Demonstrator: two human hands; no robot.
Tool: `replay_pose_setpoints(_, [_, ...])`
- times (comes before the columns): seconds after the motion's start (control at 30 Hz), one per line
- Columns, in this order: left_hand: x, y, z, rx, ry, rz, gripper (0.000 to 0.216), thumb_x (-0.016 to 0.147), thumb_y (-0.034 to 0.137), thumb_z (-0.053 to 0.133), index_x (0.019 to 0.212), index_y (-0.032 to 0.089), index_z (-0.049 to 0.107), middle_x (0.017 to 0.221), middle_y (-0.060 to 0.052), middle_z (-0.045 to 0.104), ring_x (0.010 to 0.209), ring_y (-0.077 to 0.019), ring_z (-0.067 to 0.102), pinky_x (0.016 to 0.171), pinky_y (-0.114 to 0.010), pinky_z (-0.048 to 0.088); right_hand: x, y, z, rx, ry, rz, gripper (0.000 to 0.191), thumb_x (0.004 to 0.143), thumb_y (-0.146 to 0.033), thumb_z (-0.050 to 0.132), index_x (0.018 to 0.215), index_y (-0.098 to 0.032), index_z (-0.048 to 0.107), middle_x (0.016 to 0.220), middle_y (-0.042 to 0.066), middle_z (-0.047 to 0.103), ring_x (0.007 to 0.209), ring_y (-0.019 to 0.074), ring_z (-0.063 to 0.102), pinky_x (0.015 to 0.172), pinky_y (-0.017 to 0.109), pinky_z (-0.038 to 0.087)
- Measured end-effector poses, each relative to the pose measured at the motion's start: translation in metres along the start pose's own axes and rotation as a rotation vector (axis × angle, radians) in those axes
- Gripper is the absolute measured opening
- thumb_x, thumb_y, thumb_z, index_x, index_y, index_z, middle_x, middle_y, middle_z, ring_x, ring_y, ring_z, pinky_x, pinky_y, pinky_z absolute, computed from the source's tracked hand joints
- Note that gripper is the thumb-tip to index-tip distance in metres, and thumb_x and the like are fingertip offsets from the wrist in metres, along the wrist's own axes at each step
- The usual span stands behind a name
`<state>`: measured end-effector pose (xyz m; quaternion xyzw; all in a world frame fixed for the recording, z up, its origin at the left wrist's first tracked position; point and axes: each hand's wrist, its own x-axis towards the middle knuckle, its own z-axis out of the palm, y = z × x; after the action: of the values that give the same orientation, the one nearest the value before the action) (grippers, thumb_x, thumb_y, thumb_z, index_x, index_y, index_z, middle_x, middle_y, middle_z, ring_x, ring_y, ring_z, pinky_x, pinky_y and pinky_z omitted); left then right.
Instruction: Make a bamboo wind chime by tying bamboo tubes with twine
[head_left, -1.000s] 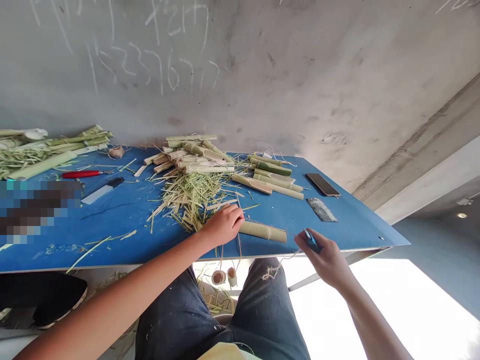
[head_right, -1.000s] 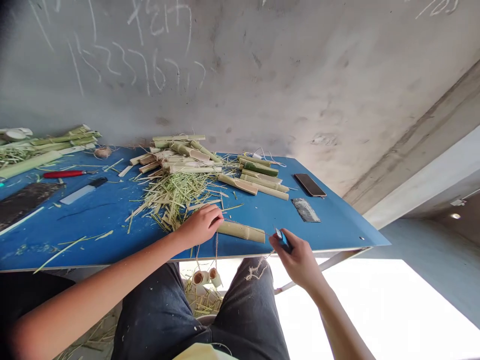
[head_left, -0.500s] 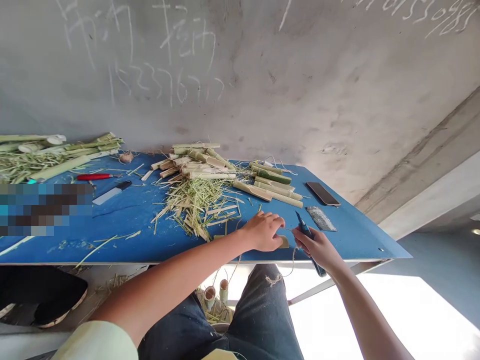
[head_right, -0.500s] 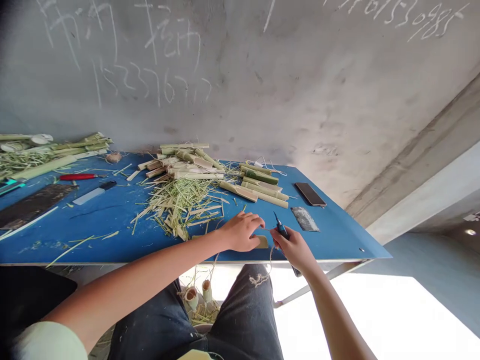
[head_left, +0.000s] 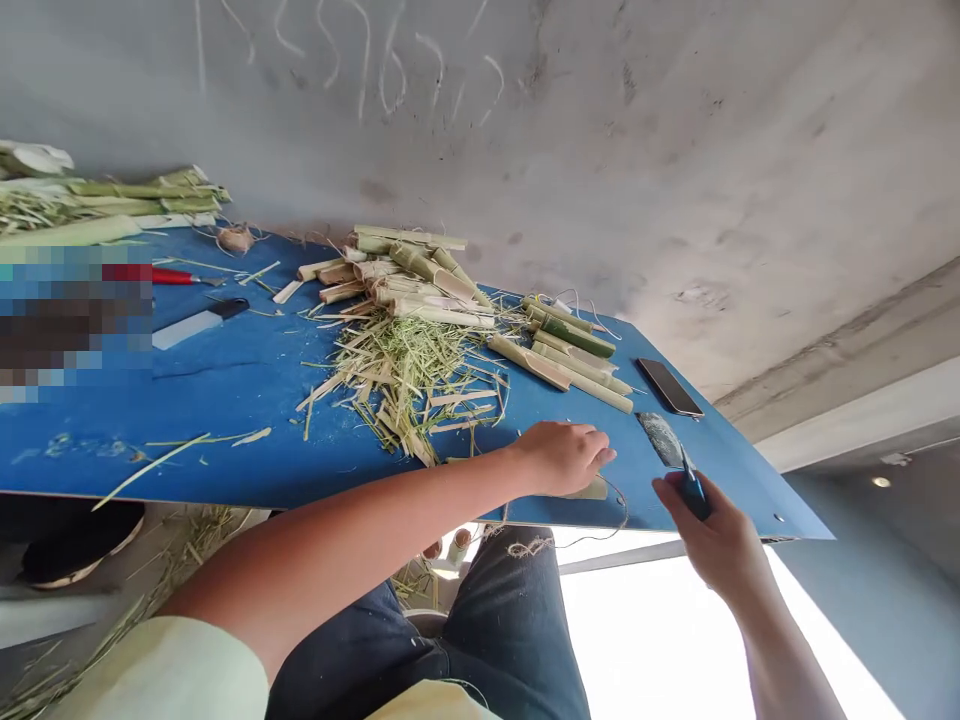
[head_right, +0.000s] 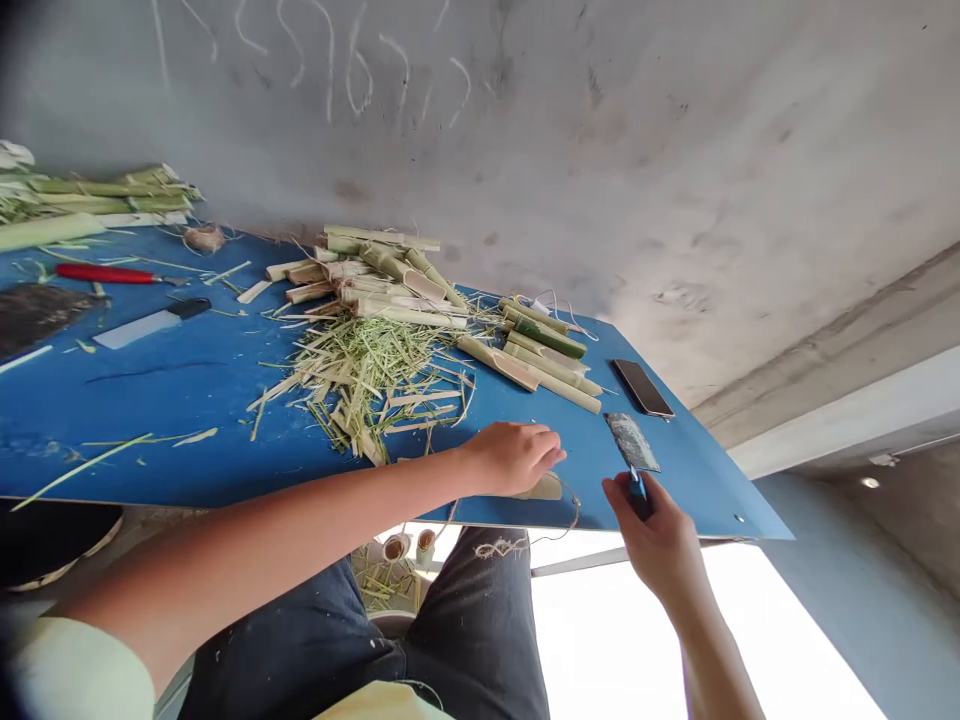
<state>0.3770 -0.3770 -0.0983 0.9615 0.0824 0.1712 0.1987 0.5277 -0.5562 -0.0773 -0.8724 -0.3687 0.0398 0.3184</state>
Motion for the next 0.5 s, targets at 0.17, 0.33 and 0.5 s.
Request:
replay_pose_setpoints(0.17, [-0.002,0.000,-0.002,-0.058,-0.121,0.021,0.031,0.100,0.040,0.060,0.119,0.016,0.066,0.120,-0.014,0.073,0.103,-0.0321,0.072,0.079,-0.042,0.054,-0.022,-0.014,0.009,-0.049,-0.046,0.032,0.054,0.080,-0.075,0.065,0.101,-0.025,0.069,0.068,-0.003,0.056,0.054,0.0144,0.041,0.050,0.027,0.035])
replay_pose_setpoints(0.33, [-0.001,-0.006,-0.003,-0.100,-0.160,0.031,0.025,0.102,0.035,0.056,0.109,0.016,0.072,0.124,-0.013,0.071,0.108,-0.0316,0.071,0.083,-0.041,0.053,-0.030,-0.014,0.023,-0.080,-0.109,0.022,0.052,0.080,-0.074,0.067,0.094,-0.024,0.072,0.063,-0.004,0.051,0.055,0.0140,0.039,0.050,0.027,0.032])
replay_pose_setpoints(0.5, [-0.001,-0.008,-0.005,-0.136,-0.164,0.064,0.024,0.104,0.033,0.057,0.110,0.017,0.074,0.124,-0.012,0.071,0.108,-0.0308,0.071,0.080,-0.039,0.051,-0.025,0.000,0.023,0.120,-0.078,0.035,0.046,0.081,-0.067,0.075,0.086,-0.022,0.067,0.057,-0.005,0.044,0.052,0.0128,0.036,0.047,0.026,0.027])
